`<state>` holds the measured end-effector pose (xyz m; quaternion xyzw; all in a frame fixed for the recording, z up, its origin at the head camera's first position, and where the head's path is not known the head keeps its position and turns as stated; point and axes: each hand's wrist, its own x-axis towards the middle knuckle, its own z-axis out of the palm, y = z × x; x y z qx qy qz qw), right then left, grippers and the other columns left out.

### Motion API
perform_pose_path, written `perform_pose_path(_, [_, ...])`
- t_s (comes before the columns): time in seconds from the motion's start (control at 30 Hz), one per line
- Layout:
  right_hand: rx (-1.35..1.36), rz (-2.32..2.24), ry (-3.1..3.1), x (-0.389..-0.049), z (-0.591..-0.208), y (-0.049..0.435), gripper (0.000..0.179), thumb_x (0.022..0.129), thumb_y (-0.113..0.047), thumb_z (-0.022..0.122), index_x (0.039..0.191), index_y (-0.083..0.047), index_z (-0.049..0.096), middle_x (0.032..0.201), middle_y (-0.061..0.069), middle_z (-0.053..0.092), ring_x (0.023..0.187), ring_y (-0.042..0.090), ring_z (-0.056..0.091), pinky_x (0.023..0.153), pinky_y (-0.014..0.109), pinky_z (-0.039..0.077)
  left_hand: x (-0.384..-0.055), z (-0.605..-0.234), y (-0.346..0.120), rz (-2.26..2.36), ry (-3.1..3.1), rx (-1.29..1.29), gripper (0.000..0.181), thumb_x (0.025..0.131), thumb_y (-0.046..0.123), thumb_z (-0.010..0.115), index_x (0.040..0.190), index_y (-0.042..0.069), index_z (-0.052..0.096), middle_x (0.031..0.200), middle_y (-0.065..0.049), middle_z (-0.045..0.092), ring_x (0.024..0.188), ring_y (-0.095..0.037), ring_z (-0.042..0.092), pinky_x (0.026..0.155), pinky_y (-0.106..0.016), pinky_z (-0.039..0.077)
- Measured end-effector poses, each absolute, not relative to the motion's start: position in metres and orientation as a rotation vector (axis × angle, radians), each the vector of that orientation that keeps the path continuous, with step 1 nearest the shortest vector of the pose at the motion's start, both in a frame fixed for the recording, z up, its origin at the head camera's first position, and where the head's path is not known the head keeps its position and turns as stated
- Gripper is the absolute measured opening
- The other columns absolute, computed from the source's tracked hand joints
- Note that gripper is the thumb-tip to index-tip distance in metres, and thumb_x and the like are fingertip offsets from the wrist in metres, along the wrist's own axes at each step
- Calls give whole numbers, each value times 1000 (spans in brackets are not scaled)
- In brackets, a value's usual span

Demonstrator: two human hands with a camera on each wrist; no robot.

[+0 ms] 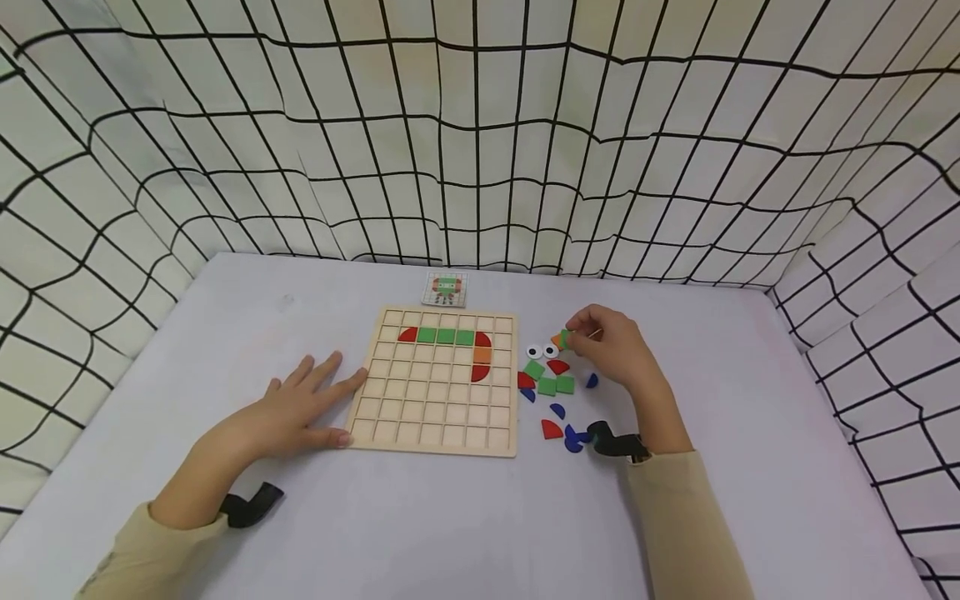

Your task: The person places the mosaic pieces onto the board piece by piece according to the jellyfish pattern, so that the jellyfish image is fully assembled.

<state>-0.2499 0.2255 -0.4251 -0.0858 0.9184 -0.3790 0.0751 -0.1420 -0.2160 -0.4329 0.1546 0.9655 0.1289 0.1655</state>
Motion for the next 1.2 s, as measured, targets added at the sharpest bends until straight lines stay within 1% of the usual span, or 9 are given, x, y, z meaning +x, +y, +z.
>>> perform_pose_path(0.1, [-278, -1270, 2715, -249, -426, 221, 20, 98, -24, 63, 112, -9, 63, 101, 11, 70, 86, 30, 65, 77, 37, 55, -142, -432, -217, 367, 2755, 447, 88, 86, 52, 72, 158, 24, 30, 164, -25, 15, 146, -58, 8, 101, -83, 16])
perform_pose_path(0.23, [-300, -1409, 2651, -246, -426, 216, 22, 98, -22, 63, 114, -5, 63, 107, 13, 69, 90, 30, 67, 77, 31, 57, -142, -432, -216, 377, 2743, 447, 88, 85, 53, 72, 158, 24, 31, 164, -25, 15, 146, -58, 8, 101, -83, 16])
perform_pose_path(0.37, [-312, -1493, 2588, -245, -424, 212, 23, 99, -20, 63, 114, -4, 62, 108, 13, 67, 92, 30, 68, 77, 26, 58, -142, -434, -214, 388, 2727, 441, 88, 86, 53, 71, 158, 25, 30, 164, -24, 13, 147, -57, 6, 102, -83, 15])
perform_pose_path(0.57, [-357, -1688, 2483, -245, -412, 199, 23, 99, -16, 61, 115, 0, 59, 101, 11, 65, 88, 36, 69, 80, 34, 60, -144, -436, -215, 361, 2743, 442, 88, 86, 53, 71, 159, 26, 29, 165, -24, 13, 147, -56, 6, 102, -82, 16])
perform_pose_path(0.7, [-363, -1812, 2418, -247, -402, 182, 22, 99, -16, 61, 114, 0, 59, 98, 8, 64, 82, 28, 68, 78, 30, 59, -143, -435, -219, 358, 2737, 434, 89, 86, 53, 71, 159, 26, 28, 165, -24, 13, 147, -57, 6, 102, -83, 15])
perform_pose_path(0.8, [-318, -1973, 2342, -248, -394, 170, 20, 99, -16, 63, 113, -3, 60, 100, 6, 63, 83, 22, 68, 79, 27, 59, -145, -436, -218, 354, 2747, 437, 90, 85, 54, 72, 158, 25, 30, 164, -25, 14, 146, -58, 7, 101, -83, 16])
perform_pose_path(0.87, [-291, -2085, 2275, -248, -390, 163, 17, 99, -16, 63, 111, -5, 61, 102, 6, 63, 82, 20, 68, 80, 28, 59, -146, -437, -218, 355, 2748, 435, 90, 84, 54, 72, 158, 26, 30, 164, -24, 13, 147, -57, 7, 101, -83, 16])
perform_pose_path(1.07, [-346, -2199, 2210, -244, -386, 147, 12, 98, -10, 63, 109, -5, 61, 98, 6, 63, 78, 18, 68, 79, 29, 59, -145, -438, -218, 367, 2767, 469, 90, 84, 54, 73, 158, 25, 31, 164, -25, 15, 146, -59, 9, 100, -84, 17])
perform_pose_path(1.2, [-336, -2189, 2193, -241, -387, 143, 14, 98, -12, 64, 110, -5, 61, 98, 7, 64, 80, 19, 68, 81, 31, 59, -144, -436, -217, 379, 2771, 462, 89, 83, 52, 74, 157, 24, 33, 163, -26, 16, 145, -59, 10, 99, -84, 17])
